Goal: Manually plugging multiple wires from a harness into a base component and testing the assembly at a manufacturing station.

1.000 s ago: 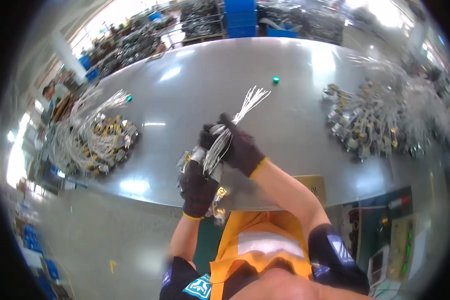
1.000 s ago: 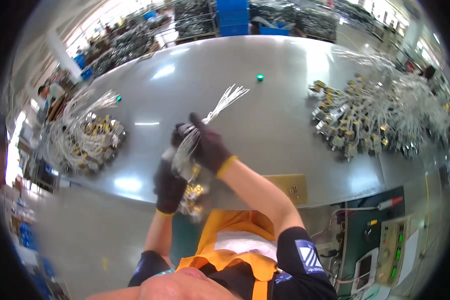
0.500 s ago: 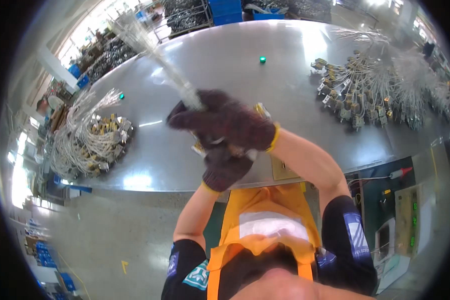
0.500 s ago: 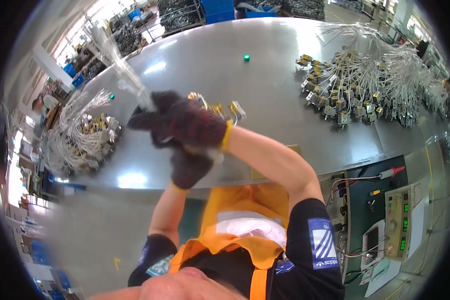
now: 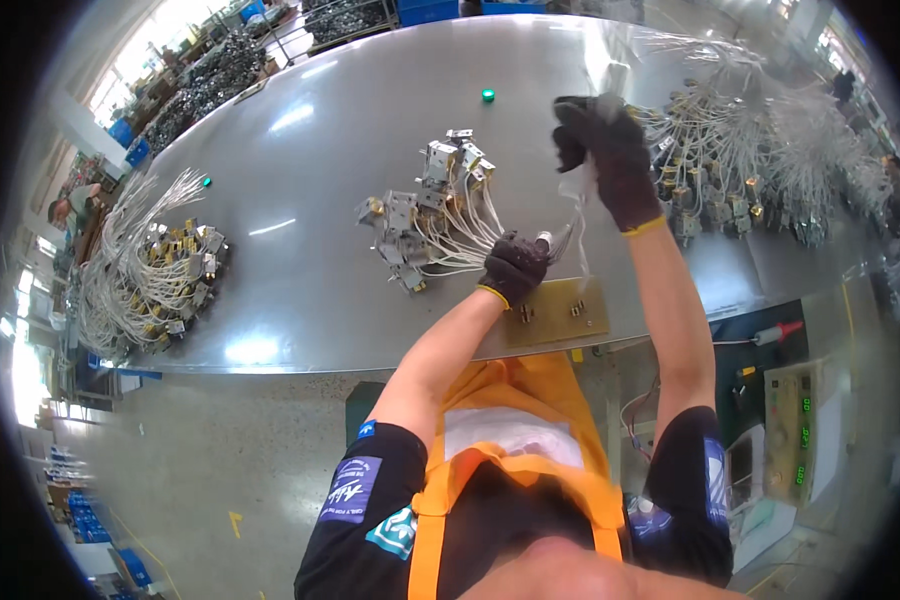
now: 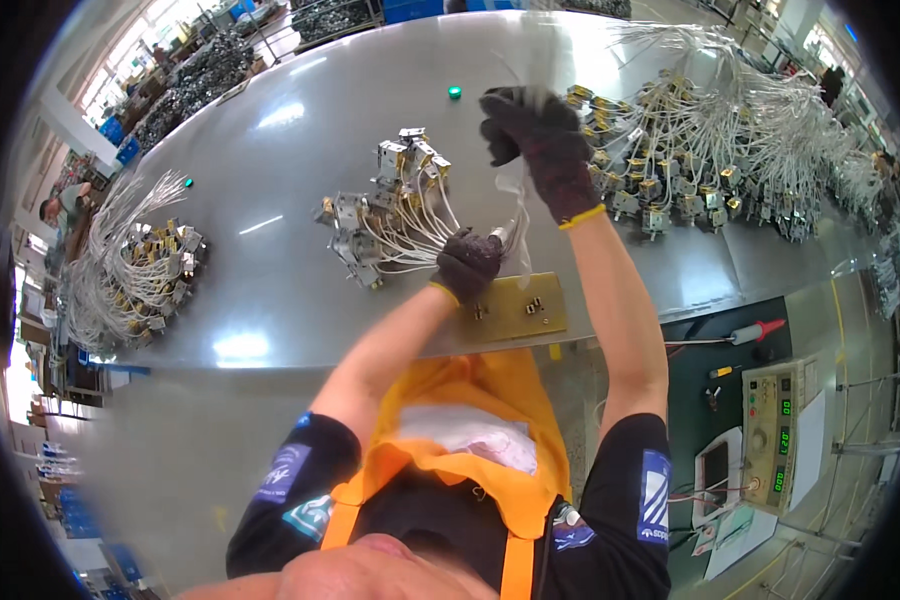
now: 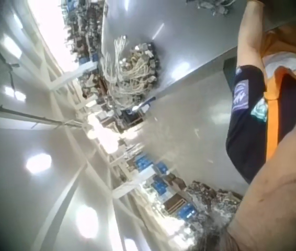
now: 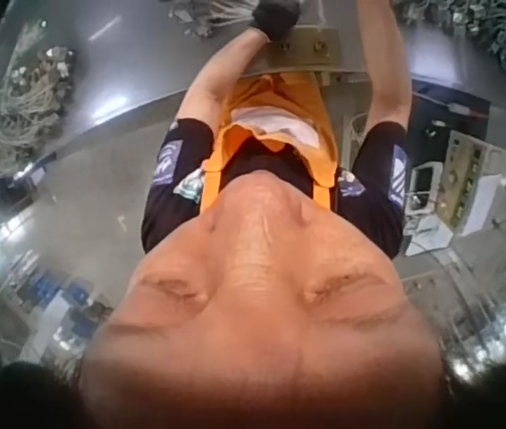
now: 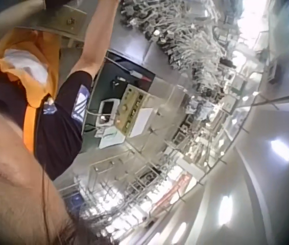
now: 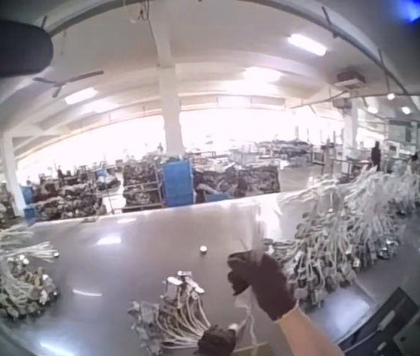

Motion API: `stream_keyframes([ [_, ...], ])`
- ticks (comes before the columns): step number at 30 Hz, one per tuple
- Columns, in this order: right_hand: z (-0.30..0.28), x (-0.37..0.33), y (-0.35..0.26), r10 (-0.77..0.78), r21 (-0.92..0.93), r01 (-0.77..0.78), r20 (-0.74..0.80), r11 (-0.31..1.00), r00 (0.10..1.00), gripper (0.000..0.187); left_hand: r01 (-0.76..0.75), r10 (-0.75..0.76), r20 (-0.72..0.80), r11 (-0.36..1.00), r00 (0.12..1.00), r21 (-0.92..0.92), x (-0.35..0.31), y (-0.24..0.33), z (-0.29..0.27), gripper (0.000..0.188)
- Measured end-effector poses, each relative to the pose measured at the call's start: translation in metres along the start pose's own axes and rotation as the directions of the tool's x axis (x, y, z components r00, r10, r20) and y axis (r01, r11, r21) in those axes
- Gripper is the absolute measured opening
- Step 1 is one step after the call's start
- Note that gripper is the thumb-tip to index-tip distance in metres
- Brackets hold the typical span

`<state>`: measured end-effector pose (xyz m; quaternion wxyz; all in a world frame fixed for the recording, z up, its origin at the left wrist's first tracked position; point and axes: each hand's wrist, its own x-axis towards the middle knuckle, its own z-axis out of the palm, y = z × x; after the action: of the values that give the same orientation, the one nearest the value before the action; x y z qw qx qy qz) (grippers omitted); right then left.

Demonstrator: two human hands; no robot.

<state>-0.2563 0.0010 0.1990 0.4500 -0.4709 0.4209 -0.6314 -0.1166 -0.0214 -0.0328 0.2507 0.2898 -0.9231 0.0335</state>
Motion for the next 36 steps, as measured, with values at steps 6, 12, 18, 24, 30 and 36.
stream_keyframes([
  [6,-0.018,-0.096,-0.002,-0.217,-0.161,0.178,-0.273,0.971,0.937,0.021,0.039,-0.033,0.321,0.999,0.946,-0.014,0.047,-0.009,0.004,0.021],
  [12,-0.099,-0.186,0.093,-0.202,0.268,0.42,-0.581,0.867,0.788,0.013,0.135,-0.09,0.39,0.987,0.916,-0.09,0.031,-0.017,-0.014,0.023],
  [18,-0.213,-0.178,0.131,0.252,0.378,0.374,-0.905,0.847,0.344,0.019,-0.189,0.228,0.166,0.957,0.96,-0.218,-0.018,0.016,-0.047,0.03],
  [24,-0.234,-0.064,0.083,-0.023,-0.267,-0.257,-0.734,0.929,0.679,0.027,-0.189,0.28,0.181,0.896,0.943,-0.401,-0.038,0.04,-0.071,0.023],
  [30,-0.116,0.022,0.117,0.195,-0.768,-0.039,0.114,0.64,0.974,0.026,-0.153,0.351,0.27,0.818,0.897,-0.554,-0.043,0.034,-0.066,0.004],
  [36,0.008,-0.018,0.162,0.665,-0.646,-0.359,0.318,0.674,0.676,0.044,-0.144,0.413,0.496,0.858,0.764,-0.493,-0.057,0.033,-0.085,0.014],
])
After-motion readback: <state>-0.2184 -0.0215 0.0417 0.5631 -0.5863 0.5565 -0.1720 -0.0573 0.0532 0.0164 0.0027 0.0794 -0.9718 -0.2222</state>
